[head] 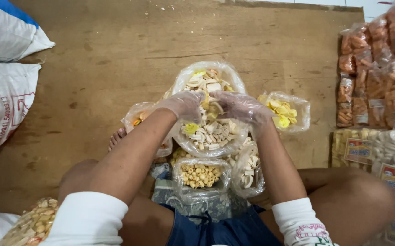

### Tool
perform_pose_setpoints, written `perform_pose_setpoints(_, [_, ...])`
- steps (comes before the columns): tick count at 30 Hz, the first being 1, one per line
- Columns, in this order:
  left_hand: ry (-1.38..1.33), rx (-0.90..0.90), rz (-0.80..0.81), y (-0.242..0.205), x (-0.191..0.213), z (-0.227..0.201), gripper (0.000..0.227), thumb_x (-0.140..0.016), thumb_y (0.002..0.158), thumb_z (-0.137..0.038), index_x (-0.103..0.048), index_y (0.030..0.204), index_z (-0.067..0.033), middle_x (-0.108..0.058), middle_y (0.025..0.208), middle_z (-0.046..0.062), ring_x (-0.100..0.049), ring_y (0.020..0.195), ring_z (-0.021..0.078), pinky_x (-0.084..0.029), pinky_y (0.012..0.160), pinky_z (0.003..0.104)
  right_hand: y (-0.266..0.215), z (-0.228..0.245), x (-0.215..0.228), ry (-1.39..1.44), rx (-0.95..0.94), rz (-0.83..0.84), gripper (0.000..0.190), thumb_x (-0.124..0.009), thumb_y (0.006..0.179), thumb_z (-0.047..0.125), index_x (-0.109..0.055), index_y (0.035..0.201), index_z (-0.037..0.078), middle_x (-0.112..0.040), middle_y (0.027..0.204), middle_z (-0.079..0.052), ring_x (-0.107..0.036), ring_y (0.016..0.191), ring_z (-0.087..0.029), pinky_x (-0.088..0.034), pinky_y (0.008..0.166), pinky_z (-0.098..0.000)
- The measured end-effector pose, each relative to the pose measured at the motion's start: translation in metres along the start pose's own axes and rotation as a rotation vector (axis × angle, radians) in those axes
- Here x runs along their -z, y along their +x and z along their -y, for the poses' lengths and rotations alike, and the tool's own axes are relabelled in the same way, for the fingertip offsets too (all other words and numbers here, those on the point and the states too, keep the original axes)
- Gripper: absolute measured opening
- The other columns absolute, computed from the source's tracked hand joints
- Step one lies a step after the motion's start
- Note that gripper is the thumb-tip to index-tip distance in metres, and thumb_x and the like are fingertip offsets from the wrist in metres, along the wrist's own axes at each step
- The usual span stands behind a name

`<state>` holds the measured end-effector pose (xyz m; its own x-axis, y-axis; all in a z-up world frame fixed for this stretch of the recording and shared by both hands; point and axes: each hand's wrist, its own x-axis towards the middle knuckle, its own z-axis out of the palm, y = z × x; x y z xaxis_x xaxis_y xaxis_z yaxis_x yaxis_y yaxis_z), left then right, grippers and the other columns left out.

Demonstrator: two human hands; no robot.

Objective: The person sits on the floor and sorts various snack pieces from a large central bag into smaller clear plastic bags. They use gloved hands to pick and separate different snack types, including white, yellow, and orange pieces, placing them into separate bags.

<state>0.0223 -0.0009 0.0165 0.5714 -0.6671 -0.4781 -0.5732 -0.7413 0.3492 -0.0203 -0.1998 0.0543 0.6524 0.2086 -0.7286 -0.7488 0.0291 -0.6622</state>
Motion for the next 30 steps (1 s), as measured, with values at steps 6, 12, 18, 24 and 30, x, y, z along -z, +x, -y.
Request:
perform_pose_setpoints(6, [0.078, -0.027, 0.077, 0.038, -0.051, 0.015, 0.062, -0.069, 0.078, -0.044, -0.063, 0.130, -0.0117, -0.074, 0.119, 0.013, -0.070, 0.117, 0.0314, -0.056, 0.101, 0.048, -0.029, -0.007, -0.018, -0.058, -0.020, 0.042, 0.069, -0.071, 0.090, 0.024, -0.047, 0.151, 0.006, -0.057, 0.145, -0.023, -0.054, 0.135, -0.043, -0.046, 0.111, -0.0538])
perform_pose_setpoints(12, [0.124, 0.011, -0.019, 0.042, -0.059, 0.007, 0.046, -0.065, 0.076, -0.043, -0.075, 0.115, -0.0206, -0.076, 0.112, 0.006, -0.071, 0.112, 0.0292, -0.058, 0.093, 0.046, 0.004, -0.057, -0.009, -0.618, 0.121, 0.064, 0.063, -0.070, 0.084, 0.012, -0.060, 0.145, 0.019, -0.073, 0.121, -0.007, -0.068, 0.112, -0.020, -0.056, 0.096, -0.0337])
perform_pose_setpoints(18, [0.014, 0.017, -0.105, 0.061, -0.077, 0.010, 0.045, -0.059, 0.082, -0.058, -0.076, 0.111, -0.0279, -0.077, 0.107, 0.002, -0.072, 0.110, 0.0270, -0.060, 0.091, 0.045, 0.010, -0.071, -0.026, -0.761, 0.174, -0.209, 0.053, -0.076, 0.074, 0.028, -0.072, 0.127, 0.027, -0.075, 0.118, 0.000, -0.068, 0.119, -0.020, -0.053, 0.104, -0.0372])
perform_pose_setpoints(24, [0.207, -0.152, -0.450, 0.066, -0.075, 0.008, 0.020, -0.051, 0.082, -0.030, -0.069, 0.076, -0.0243, -0.075, 0.073, 0.002, -0.077, 0.082, 0.0226, -0.062, 0.071, 0.039, 0.010, -0.068, -0.014, -0.861, 0.208, -0.300, 0.038, -0.075, 0.080, 0.042, -0.075, 0.116, 0.028, -0.076, 0.117, 0.001, -0.066, 0.122, -0.023, -0.051, 0.106, -0.0410])
perform_pose_setpoints(30, [0.056, -0.099, -0.345, 0.065, -0.066, 0.022, 0.019, -0.048, 0.081, -0.025, -0.065, 0.080, -0.0185, -0.076, 0.079, 0.008, -0.076, 0.090, 0.0302, -0.060, 0.079, 0.046, -0.010, -0.082, -0.020, -0.959, 0.051, -0.271, 0.037, -0.077, 0.074, 0.044, -0.080, 0.107, 0.029, -0.078, 0.107, -0.002, -0.070, 0.113, -0.024, -0.054, 0.099, -0.0385])
